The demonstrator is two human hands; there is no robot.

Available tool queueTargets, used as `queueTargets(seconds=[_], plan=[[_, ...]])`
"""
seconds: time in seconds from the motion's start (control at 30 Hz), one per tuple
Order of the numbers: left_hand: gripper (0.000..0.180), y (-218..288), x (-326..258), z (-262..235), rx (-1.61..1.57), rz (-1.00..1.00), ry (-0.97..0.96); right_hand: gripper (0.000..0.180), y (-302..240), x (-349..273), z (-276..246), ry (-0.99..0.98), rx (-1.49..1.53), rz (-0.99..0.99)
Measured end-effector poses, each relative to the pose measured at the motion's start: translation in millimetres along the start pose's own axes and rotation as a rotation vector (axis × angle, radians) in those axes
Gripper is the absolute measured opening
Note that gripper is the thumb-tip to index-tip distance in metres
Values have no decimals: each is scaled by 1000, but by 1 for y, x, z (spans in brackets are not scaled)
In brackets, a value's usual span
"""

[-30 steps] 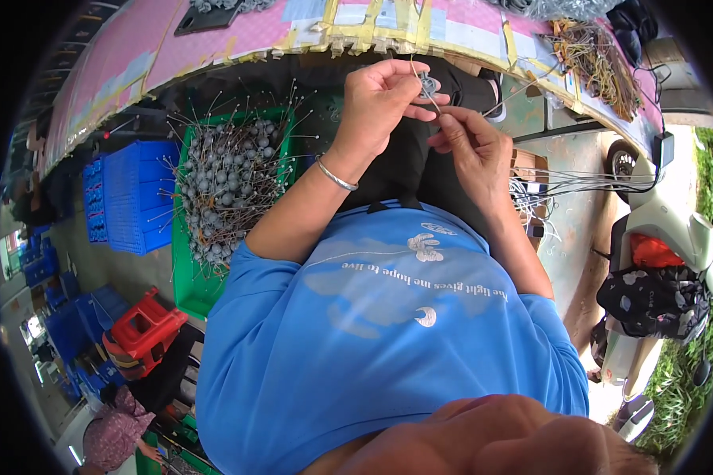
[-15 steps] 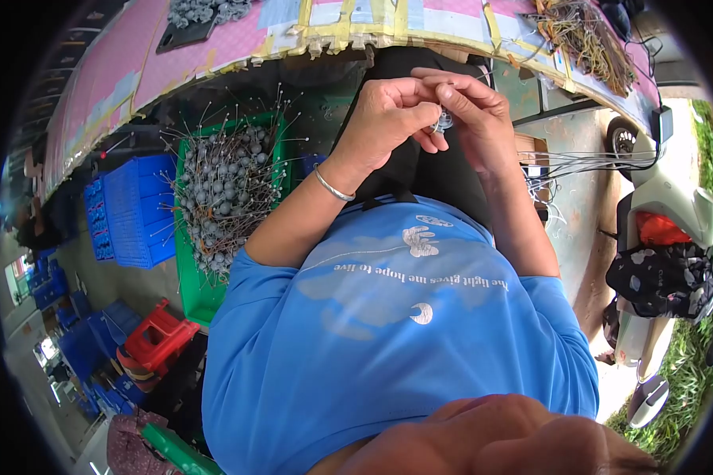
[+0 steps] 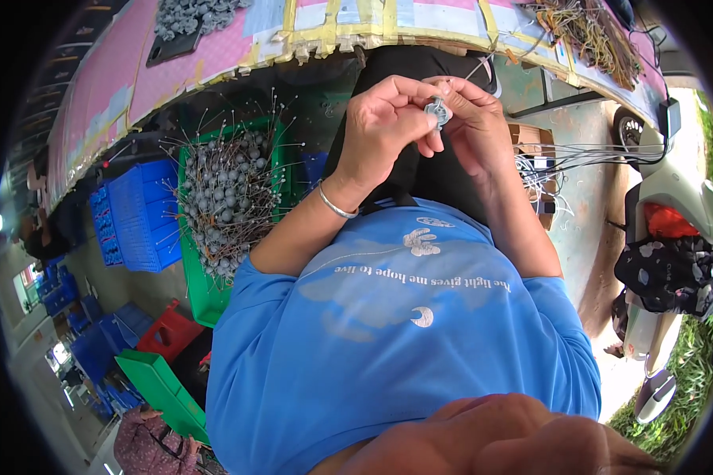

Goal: Assembling small toy components at a factory workbench.

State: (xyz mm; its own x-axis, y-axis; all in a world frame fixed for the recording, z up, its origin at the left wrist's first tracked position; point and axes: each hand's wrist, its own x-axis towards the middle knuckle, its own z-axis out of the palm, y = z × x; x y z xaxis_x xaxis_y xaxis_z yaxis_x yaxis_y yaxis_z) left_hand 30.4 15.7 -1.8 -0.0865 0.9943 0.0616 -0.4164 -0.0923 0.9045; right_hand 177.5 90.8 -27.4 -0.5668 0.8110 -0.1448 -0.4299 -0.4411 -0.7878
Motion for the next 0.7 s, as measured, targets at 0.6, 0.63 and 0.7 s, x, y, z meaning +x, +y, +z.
queueTargets(seconds=[0.6,0.63,0.7], plan=[[43,-10,-66,-60,-61,-455,-71,26,-76,45,13,-298,-978,167],[43,-8,-65,-58,-79,-480,-37,24,-82,65,11,-191,-1134,-20],[43,-4,-62,-53,-97,-497,1,22,-91,110,11,-6,-1405,-411]])
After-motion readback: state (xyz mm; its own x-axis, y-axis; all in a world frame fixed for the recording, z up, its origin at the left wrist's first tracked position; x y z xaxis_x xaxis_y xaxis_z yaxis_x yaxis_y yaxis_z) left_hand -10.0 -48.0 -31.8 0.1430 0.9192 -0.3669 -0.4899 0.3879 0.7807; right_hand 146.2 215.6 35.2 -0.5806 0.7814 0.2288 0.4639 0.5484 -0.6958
